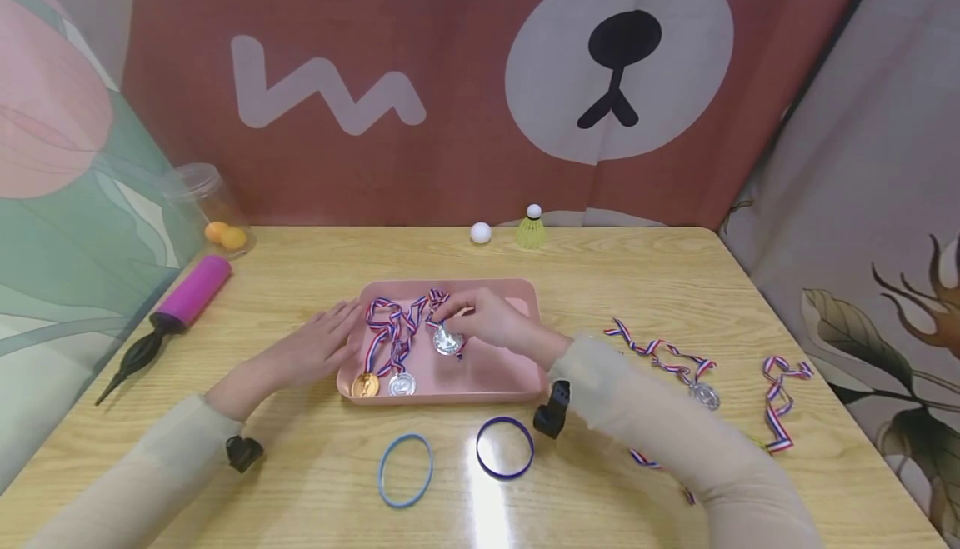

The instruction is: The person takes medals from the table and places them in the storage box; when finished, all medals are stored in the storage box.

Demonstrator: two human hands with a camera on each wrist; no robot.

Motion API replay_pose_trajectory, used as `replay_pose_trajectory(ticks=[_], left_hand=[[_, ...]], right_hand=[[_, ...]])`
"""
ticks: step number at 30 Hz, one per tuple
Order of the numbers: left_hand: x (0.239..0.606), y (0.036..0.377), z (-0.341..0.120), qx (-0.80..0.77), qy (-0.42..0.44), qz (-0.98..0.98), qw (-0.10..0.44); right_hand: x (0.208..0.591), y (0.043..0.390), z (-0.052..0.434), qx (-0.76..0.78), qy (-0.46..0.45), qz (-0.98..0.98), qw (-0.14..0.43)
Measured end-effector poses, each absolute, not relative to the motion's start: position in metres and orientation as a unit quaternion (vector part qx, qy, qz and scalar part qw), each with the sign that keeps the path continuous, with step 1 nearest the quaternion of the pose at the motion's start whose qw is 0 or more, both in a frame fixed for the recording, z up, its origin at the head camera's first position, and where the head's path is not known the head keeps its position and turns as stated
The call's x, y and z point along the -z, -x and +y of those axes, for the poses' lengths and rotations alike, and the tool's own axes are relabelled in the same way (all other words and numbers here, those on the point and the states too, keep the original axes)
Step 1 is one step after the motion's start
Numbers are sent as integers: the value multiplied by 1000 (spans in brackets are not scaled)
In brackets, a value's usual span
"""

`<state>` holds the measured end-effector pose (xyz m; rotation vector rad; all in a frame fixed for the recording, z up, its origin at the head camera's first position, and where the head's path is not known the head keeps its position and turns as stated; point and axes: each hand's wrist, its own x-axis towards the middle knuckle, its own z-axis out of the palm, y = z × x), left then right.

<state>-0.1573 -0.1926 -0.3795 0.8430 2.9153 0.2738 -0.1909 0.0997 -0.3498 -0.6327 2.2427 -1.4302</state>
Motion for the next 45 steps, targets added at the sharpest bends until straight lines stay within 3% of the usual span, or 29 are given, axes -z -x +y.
replay_pose_trajectory(ticks=[22,45], left_hand=[[381,158,-194,-93,-278,955,43],[382,159,-194,-96,-283,953,43]], right_hand=[[399,184,94,497,181,803,274],[396,184,65,449,227,832,233]])
